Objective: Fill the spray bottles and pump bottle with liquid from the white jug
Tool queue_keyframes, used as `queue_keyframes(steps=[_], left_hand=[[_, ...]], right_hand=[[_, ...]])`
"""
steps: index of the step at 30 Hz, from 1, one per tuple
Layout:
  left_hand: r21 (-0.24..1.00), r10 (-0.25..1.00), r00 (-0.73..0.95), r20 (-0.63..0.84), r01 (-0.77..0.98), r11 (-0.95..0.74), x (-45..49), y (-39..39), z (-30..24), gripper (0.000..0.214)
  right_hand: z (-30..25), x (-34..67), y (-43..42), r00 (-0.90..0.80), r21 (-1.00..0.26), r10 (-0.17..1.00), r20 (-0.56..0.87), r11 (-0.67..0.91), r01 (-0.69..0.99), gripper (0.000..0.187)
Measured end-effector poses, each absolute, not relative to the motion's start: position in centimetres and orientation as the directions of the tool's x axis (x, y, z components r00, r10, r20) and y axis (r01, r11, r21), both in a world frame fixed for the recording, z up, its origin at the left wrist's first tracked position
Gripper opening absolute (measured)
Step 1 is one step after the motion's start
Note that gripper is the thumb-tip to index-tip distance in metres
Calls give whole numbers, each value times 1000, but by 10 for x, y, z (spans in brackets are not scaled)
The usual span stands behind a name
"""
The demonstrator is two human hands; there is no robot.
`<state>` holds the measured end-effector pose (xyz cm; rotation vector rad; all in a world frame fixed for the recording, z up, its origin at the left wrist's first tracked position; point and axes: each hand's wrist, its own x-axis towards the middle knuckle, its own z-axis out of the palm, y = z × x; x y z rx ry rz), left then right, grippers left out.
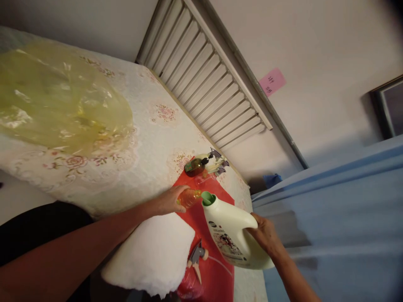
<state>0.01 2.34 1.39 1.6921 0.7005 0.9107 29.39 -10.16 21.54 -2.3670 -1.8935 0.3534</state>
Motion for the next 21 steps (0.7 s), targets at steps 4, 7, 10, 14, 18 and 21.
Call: queue_keyframes(steps=[4, 7, 10, 14, 18, 21], left_hand=[[955, 809, 540, 233, 29, -294, -1, 23, 15, 70], [955, 808, 544, 228, 38, -295, -3, 22, 16, 68], [956, 802, 552, 228, 29, -292, -3, 22, 18, 69], [959, 811, 542, 221, 32, -283, -1, 22, 18, 71], [953, 802, 549, 236, 29, -301, -2, 22, 18, 70], [953, 797, 556, 237, 28, -303, -3, 22, 18, 71]], right_hand=[[219, 296, -100, 170, -163, 977, -126, -189, 968, 17], [220, 296, -100, 175, -140, 976, -127, -192, 971, 17], [221, 294, -100, 170, -124, 977, -126, -186, 975, 18], [223, 292, -99, 157, -131, 979, -126, -173, 976, 19], [225, 291, -98, 145, -133, 980, -133, -163, 978, 20], [226, 291, -98, 155, -122, 979, -134, -172, 978, 20]])
